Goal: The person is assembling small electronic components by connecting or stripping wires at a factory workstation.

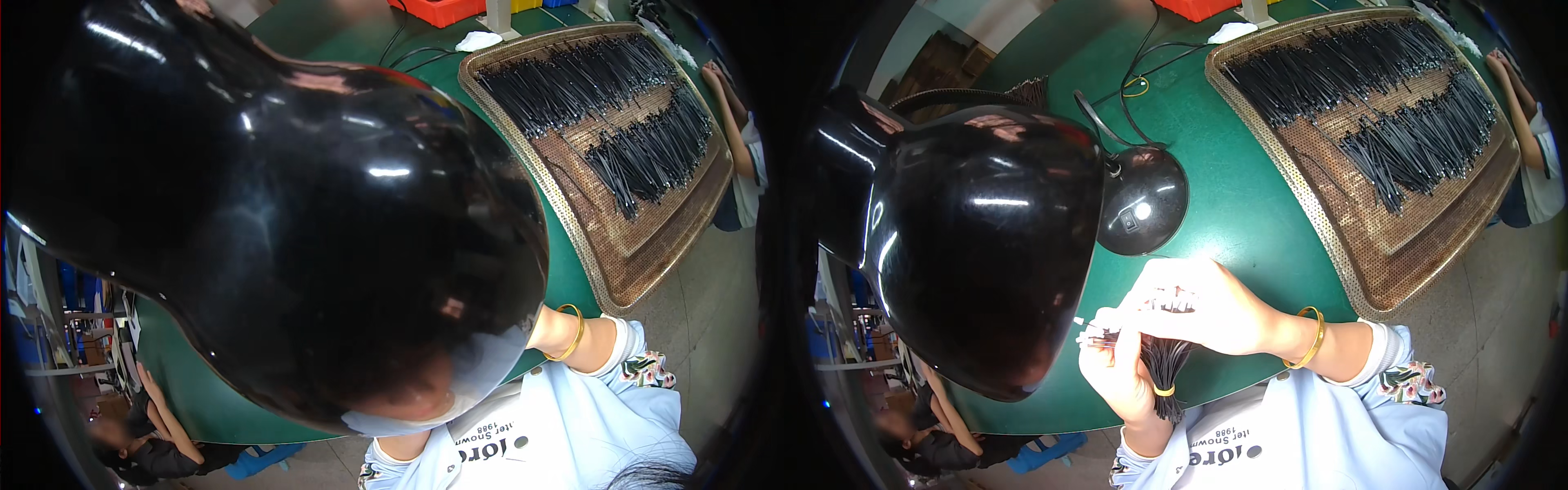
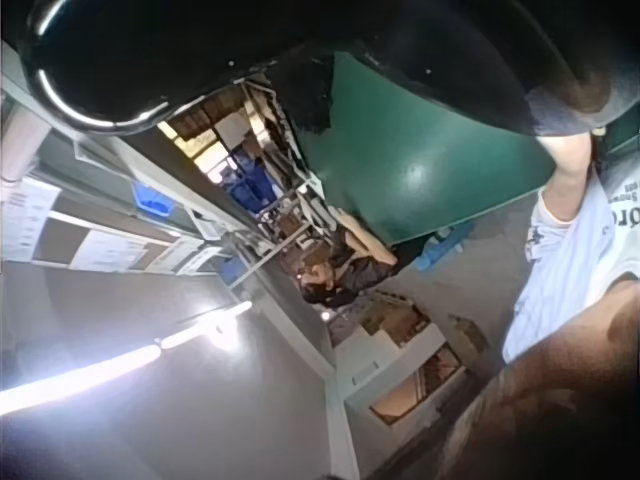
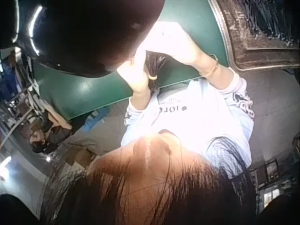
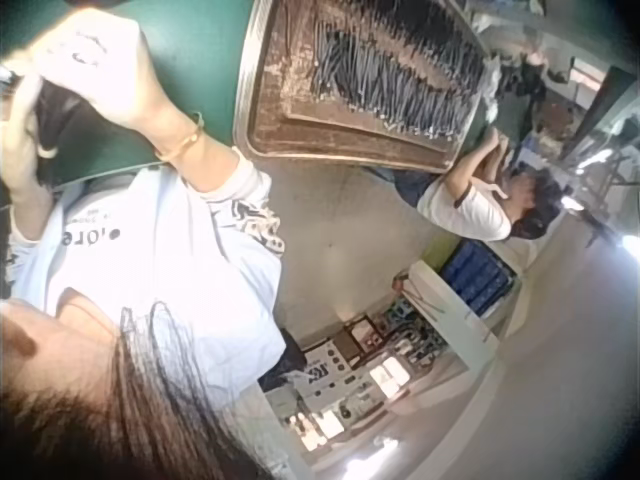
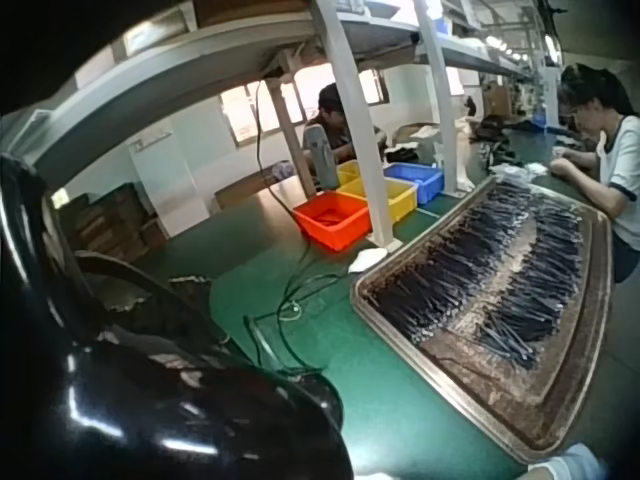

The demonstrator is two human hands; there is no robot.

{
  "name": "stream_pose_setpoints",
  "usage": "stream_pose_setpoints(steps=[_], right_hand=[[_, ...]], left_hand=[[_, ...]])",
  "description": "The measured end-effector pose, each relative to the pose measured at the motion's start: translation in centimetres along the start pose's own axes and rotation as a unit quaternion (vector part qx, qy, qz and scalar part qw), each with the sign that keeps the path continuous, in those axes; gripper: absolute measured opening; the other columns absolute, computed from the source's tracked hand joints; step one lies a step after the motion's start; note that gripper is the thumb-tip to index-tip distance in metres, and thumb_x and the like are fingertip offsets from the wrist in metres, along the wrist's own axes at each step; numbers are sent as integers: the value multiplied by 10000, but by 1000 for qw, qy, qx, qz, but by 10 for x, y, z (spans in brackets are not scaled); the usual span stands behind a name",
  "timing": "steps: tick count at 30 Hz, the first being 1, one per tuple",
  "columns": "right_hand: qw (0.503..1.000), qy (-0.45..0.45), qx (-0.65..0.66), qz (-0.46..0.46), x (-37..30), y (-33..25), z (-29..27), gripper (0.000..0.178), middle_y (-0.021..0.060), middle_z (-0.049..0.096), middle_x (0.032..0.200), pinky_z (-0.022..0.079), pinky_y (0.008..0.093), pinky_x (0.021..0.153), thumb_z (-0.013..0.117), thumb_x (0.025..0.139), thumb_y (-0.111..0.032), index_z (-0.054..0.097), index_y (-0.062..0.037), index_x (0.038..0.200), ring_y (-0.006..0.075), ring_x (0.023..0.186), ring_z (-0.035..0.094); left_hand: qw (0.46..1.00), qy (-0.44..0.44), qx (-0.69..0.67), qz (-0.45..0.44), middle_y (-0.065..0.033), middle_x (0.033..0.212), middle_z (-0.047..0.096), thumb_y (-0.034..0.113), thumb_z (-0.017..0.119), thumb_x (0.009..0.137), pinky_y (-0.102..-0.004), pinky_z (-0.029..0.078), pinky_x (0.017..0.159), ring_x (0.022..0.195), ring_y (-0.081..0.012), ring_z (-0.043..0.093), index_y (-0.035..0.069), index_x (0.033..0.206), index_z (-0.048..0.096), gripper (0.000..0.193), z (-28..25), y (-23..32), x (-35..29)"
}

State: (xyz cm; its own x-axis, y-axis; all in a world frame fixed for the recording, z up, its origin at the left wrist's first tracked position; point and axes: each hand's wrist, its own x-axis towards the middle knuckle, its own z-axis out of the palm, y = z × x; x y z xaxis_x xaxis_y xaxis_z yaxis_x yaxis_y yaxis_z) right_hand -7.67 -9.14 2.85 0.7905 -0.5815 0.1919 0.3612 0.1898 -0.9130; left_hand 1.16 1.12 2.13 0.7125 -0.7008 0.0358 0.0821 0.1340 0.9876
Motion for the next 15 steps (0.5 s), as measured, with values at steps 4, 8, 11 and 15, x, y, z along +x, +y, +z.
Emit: stream_pose_setpoints(steps=[4, 8, 11, 15], right_hand=[[1000, -2, 5, 18, 0, -3, -2, 128, 49, 536, 719, 409, 220, 605, 559, 716, -83, 565, 8, 805, 101, 671, 513], [1000, -3, 23, 15, -1, 1, -2, 127, 53, 538, 725, 410, 221, 610, 554, 720, -84, 565, 9, 805, 102, 675, 517], [1000, -11, 13, 6, 0, 1, -2, 125, 51, 538, 724, 410, 220, 610, 556, 718, -84, 565, 8, 803, 102, 674, 515], [1000, -24, -15, -1, -1, 1, -2, 123, 46, 532, 715, 407, 218, 608, 558, 716, -82, 559, 9, 799, 98, 667, 507]], left_hand=[[1000, 5, -19, 20, -72, 675, 485, -56, 480, 702, -204, 349, 542, 578, -107, 444, -45, 755, 488, 54, 3, -2, 2], [1000, -11, -1, 18, -75, 668, 484, -54, 480, 704, -204, 347, 541, 576, -106, 441, -47, 754, 489, 51, 3, -2, 1], [1000, -14, -1, 15, -76, 674, 486, -52, 481, 705, -204, 345, 540, 575, -105, 439, -50, 757, 488, 52, 1, -1, 1], [1000, -18, 9, 21, -72, 689, 490, -56, 474, 710, -196, 342, 543, 585, -96, 440, -54, 760, 487, 52, -1, -3, -1]])
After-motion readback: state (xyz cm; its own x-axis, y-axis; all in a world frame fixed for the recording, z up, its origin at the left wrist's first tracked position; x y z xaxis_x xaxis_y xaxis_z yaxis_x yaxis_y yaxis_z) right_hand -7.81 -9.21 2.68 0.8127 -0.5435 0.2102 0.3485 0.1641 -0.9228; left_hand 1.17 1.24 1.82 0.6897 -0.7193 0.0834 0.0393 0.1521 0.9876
